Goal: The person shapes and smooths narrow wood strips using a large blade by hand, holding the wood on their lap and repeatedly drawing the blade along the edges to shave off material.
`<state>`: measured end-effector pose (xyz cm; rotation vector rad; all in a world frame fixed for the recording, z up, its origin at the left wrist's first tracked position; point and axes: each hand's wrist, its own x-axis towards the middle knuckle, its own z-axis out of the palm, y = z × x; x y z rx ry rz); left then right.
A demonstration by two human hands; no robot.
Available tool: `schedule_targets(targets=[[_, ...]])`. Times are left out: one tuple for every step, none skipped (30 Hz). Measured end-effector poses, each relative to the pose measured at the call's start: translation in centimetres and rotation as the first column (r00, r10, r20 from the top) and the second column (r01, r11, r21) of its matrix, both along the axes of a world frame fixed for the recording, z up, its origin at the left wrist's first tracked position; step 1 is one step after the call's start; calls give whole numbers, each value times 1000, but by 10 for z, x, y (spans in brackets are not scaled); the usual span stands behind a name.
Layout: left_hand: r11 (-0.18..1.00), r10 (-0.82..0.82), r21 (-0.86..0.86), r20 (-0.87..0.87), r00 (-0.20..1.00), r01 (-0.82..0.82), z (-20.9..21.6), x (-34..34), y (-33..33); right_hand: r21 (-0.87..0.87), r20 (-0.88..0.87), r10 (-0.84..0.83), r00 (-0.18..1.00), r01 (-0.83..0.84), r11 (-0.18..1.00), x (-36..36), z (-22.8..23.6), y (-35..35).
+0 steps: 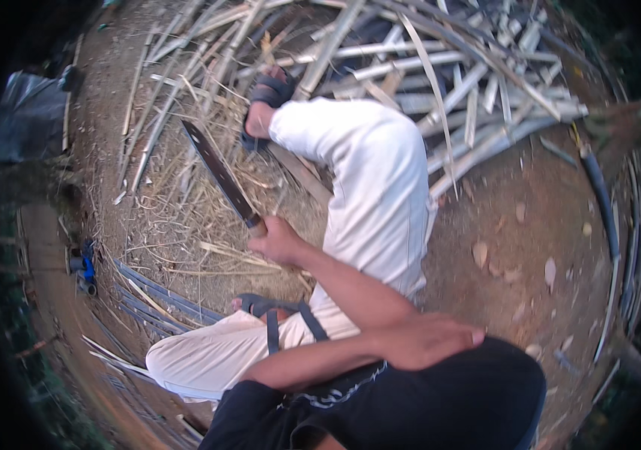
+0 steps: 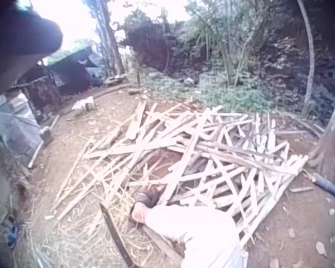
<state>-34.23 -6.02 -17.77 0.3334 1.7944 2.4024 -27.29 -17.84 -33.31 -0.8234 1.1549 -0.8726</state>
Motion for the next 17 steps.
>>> schedule_targets(targets=[[997, 60, 42, 15, 998, -61, -2, 12, 1, 40, -49, 53, 997, -51, 998, 16, -1, 22], [994, 67, 90, 22, 997, -69, -1, 12, 8, 12, -31, 3, 1000, -3, 1000, 17, -6, 17], [992, 100, 63, 90, 991, -105, 2, 22, 13, 13, -55, 10, 998, -9, 1000, 8, -5, 5], [982, 172, 61, 73, 982, -176, 0, 29, 11, 14, -78, 17, 997, -16, 1000, 0, -2, -3], [967, 233, 86, 74, 970, -239, -2, 40, 15, 45, -89, 20, 996, -16, 999, 1, -2, 2], [945, 302, 109, 74, 951, -308, -3, 47, 15, -41, -140, -87, 986, 82, 996, 3, -4, 4], [951, 290, 97, 58, 955, -295, -5, 54, 13, -20, -155, -71, 985, 69, 997, 3, -8, 5], [955, 283, 82, 46, 958, -286, -8, 63, 9, 2, -164, -51, 985, 52, 999, 3, -3, 4], [958, 275, 69, 36, 961, -277, -9, 71, 5, 23, -171, -30, 985, 34, 999, 3, 0, 4], [961, 260, 78, 63, 964, -264, -8, 76, 1, 40, -106, -24, 994, 29, 999, 4, 0, 5], [972, 220, 70, 83, 972, -226, -8, 80, -1, 49, -106, -17, 994, 23, 999, -1, 6, 5], [980, 181, 67, 102, 978, -188, -10, 89, -3, 62, -108, -8, 994, 14, 998, -2, 10, 3], [987, 141, 64, 121, 983, -150, -11, 97, -8, 76, -108, 2, 994, 6, 997, -1, 12, 1], [993, 72, 73, 213, 974, -89, -8, 102, -16, 56, -134, -70, 989, 78, 995, 3, 6, 3], [995, 8, 93, 313, 950, -39, -5, 107, -25, 62, -167, -25, 986, 36, 997, 7, 3, 5], [993, -62, 115, 407, 911, 16, -1, 114, -36, 70, -198, 18, 980, -4, 998, 9, -2, 5], [996, -73, 76, 503, 861, 40, -1, 120, -51, 68, -227, 52, 972, -37, 997, 1, -2, -4]])
